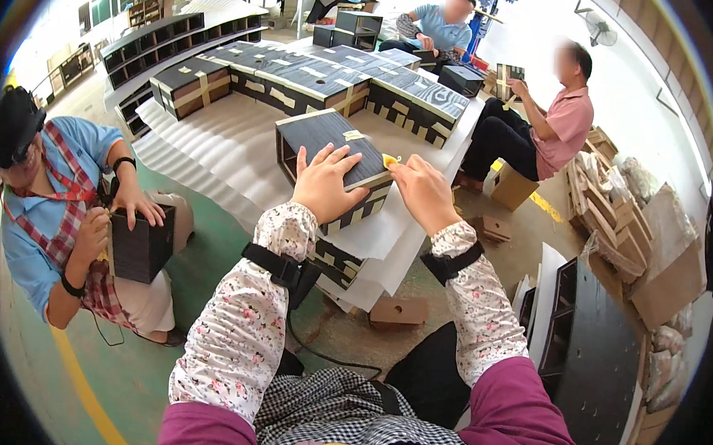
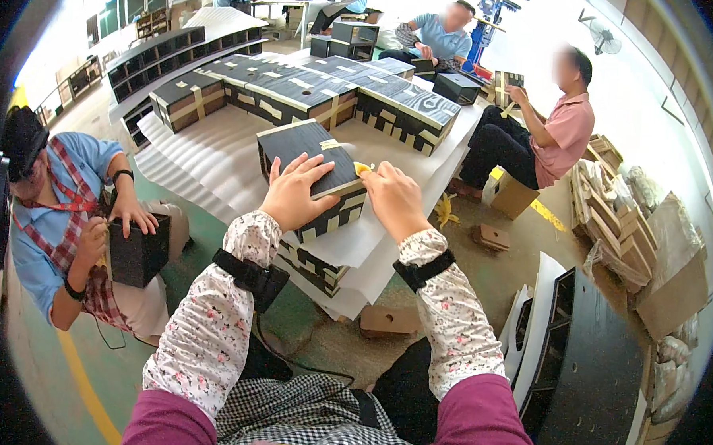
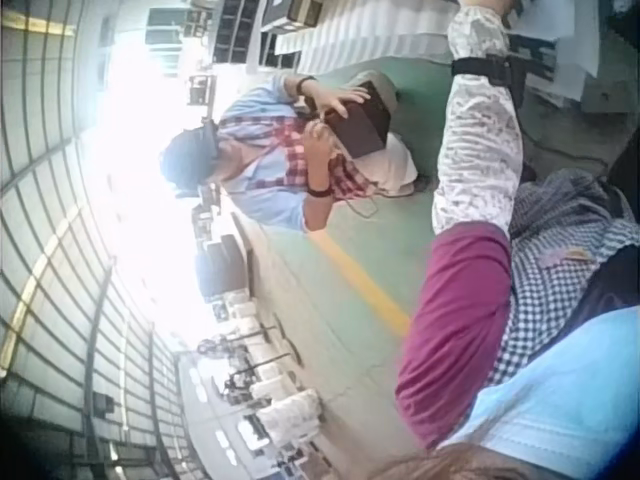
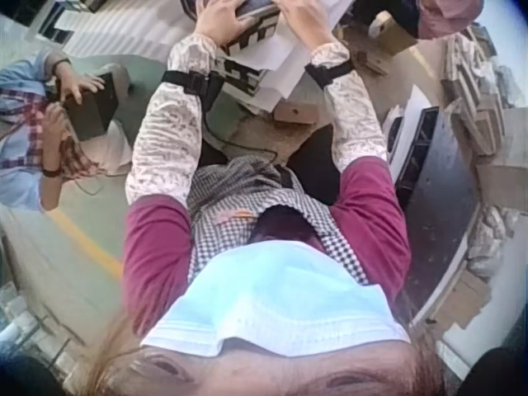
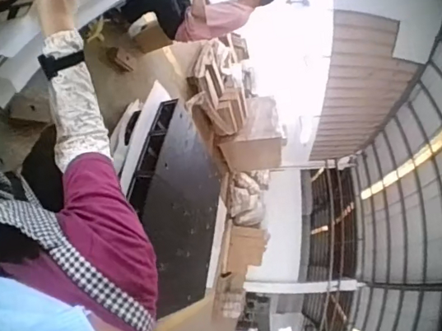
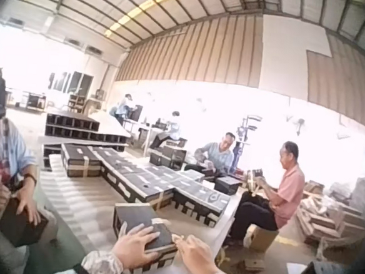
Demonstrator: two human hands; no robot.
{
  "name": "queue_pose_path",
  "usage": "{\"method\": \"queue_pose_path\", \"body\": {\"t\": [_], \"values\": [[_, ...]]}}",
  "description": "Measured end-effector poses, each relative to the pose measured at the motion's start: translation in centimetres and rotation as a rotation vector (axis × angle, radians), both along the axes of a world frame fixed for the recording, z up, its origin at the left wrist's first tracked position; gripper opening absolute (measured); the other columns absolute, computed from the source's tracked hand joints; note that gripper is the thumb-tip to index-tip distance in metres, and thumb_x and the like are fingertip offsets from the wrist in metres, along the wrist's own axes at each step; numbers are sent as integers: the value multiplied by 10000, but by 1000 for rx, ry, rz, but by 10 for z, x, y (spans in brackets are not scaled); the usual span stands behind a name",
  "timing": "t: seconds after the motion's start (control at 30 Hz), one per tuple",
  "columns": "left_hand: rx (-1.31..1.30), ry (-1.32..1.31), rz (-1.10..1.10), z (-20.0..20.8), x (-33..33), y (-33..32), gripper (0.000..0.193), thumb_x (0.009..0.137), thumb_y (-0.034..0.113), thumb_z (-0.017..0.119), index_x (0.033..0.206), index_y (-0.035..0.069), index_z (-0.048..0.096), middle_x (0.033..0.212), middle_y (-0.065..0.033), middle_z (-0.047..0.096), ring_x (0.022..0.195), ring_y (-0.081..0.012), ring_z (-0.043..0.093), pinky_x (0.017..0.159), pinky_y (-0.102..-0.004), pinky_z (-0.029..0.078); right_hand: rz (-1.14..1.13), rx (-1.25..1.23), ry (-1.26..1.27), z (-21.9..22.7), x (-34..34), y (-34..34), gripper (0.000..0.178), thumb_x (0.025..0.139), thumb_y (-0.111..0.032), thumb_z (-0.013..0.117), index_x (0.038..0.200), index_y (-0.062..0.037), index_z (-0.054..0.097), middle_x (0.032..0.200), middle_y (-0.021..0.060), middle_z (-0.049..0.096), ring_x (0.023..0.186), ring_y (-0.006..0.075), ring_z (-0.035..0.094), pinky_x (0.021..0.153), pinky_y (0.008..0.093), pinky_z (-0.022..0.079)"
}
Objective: The person applies yellow tape to the edges of a small black wooden box. They repeatedly pick up the box, apply tape to different sides, and place it back on the table. The person also handles a piece of cardboard and other wooden components during the process.
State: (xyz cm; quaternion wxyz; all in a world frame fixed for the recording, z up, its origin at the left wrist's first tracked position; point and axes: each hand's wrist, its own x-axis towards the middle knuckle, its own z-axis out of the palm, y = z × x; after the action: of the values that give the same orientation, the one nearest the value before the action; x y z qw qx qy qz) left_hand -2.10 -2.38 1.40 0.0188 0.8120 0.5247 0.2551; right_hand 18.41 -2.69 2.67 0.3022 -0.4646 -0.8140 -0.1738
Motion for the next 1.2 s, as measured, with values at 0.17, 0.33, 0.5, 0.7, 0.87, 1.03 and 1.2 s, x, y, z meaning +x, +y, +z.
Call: {"method": "queue_pose_path", "body": {"t": [0.17,0.33,0.5,0.7,0.87,1.03,1.2], "values": [[6,-2,14,-1,-1,0,620,806,495,584,1331,179,490,1428,-58,411,1368,-248,288,1117,-547,70,-28,-27,-53,4,-5,-11,116,858,-164,596,924,-96,662,773,70,528,752,240,584,648,364,479],[12,-7,7,-3,2,2,612,800,473,597,1329,187,488,1428,-54,410,1361,-242,301,1115,-559,69,-36,-95,13,5,5,-39,148,864,-146,602,982,-89,671,751,89,522,686,252,572,617,360,471],[14,12,13,-2,1,1,632,809,498,583,1343,179,475,1432,-65,403,1367,-249,288,1116,-555,64,-96,-10,237,7,9,-42,156,863,-134,616,996,-88,683,750,89,542,690,239,580,615,331,465],[-15,53,20,-1,4,-1,630,822,495,576,1357,186,453,1448,-45,382,1375,-243,274,1120,-549,79,-139,69,-53,-21,-5,-5,232,863,-131,520,1070,-104,621,841,53,549,830,225,577,716,359,474],[-24,59,18,0,1,-2,632,831,498,565,1366,185,440,1457,-48,367,1378,-239,265,1123,-543,75,-145,109,8,-30,-10,-10,228,865,-130,524,1071,-90,616,835,56,552,817,226,580,707,359,474],[-27,59,2,0,3,-2,638,835,511,556,1370,185,436,1459,-50,365,1379,-239,263,1123,-538,73,-179,89,173,-38,-18,-22,197,894,-155,530,1036,-68,636,821,68,563,767,250,589,674,365,478],[-14,58,15,-1,2,-3,633,835,511,555,1367,189,438,1457,-50,367,1378,-234,267,1124,-532,81,-187,19,320,-39,-31,-40,194,908,-173,541,1024,-60,648,806,87,576,739,273,590,649,374,483]]}}
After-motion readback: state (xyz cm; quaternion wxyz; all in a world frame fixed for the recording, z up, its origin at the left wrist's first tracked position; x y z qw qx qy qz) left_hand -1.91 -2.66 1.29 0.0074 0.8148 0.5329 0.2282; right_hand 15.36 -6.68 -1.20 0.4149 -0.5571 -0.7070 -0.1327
